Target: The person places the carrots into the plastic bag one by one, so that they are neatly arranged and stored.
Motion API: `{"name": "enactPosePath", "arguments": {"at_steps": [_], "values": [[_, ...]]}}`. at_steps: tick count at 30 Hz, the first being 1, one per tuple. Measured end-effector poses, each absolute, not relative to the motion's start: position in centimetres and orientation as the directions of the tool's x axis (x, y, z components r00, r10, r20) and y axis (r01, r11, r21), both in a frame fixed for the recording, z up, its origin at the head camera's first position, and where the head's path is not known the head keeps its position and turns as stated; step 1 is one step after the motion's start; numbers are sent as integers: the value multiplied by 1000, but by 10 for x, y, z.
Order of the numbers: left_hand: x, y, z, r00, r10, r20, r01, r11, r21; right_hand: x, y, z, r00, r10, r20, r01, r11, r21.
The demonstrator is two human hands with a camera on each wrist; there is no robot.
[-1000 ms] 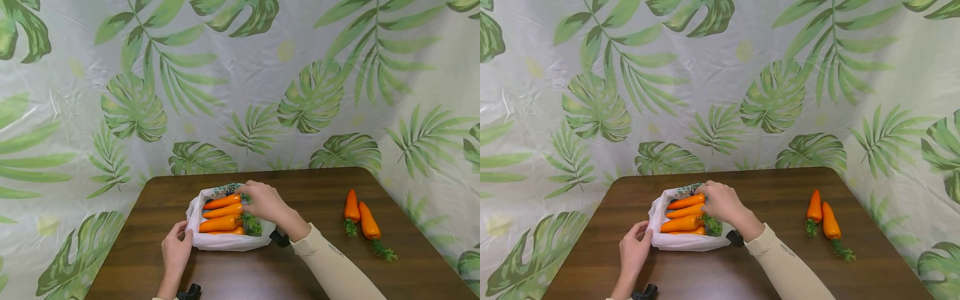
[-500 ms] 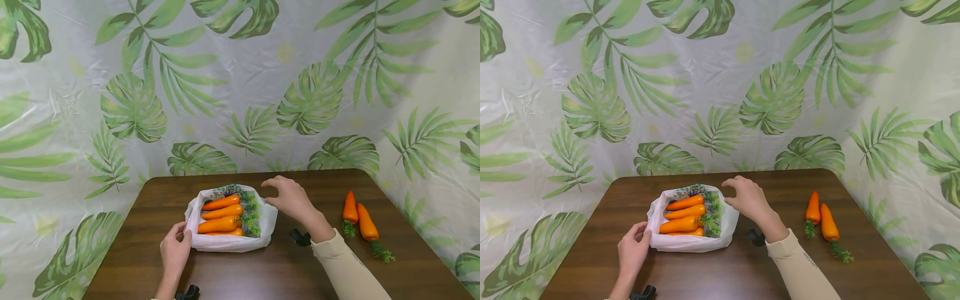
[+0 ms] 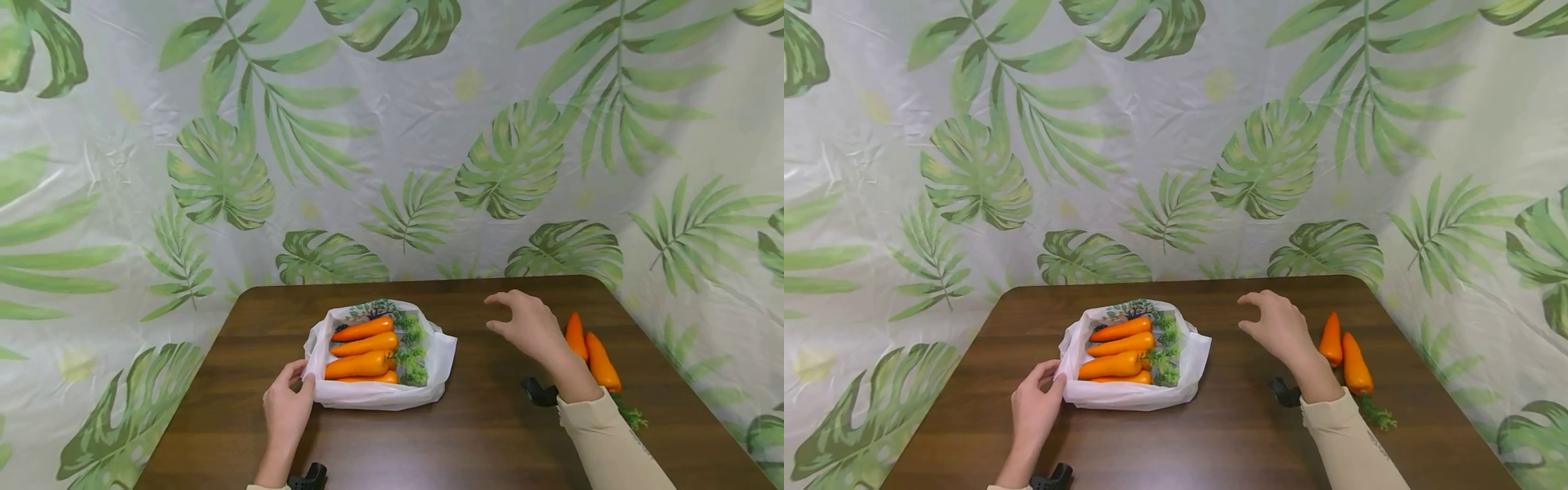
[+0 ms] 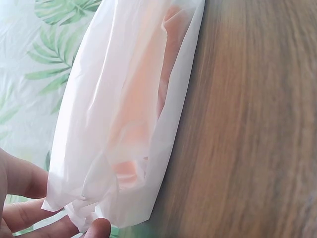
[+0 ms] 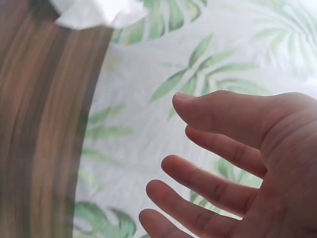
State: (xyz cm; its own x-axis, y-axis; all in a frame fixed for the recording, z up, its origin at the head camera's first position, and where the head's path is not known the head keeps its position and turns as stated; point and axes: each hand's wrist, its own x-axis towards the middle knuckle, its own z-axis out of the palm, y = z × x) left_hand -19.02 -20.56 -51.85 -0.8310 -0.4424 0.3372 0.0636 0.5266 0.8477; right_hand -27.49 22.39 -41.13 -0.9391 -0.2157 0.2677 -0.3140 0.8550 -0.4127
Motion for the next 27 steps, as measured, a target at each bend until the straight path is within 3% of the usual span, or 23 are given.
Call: {"name": "enactPosePath", "arguments": {"at_steps": [22, 27], "values": [[-191, -206, -519, -842, -438, 316, 53, 515, 856, -263, 310, -439, -983, -103, 153, -155, 909, -386], [-191, -205, -518, -844, -434, 315, 55, 514, 856, -262, 324, -446, -981, -88, 173, -150, 912, -382]]}}
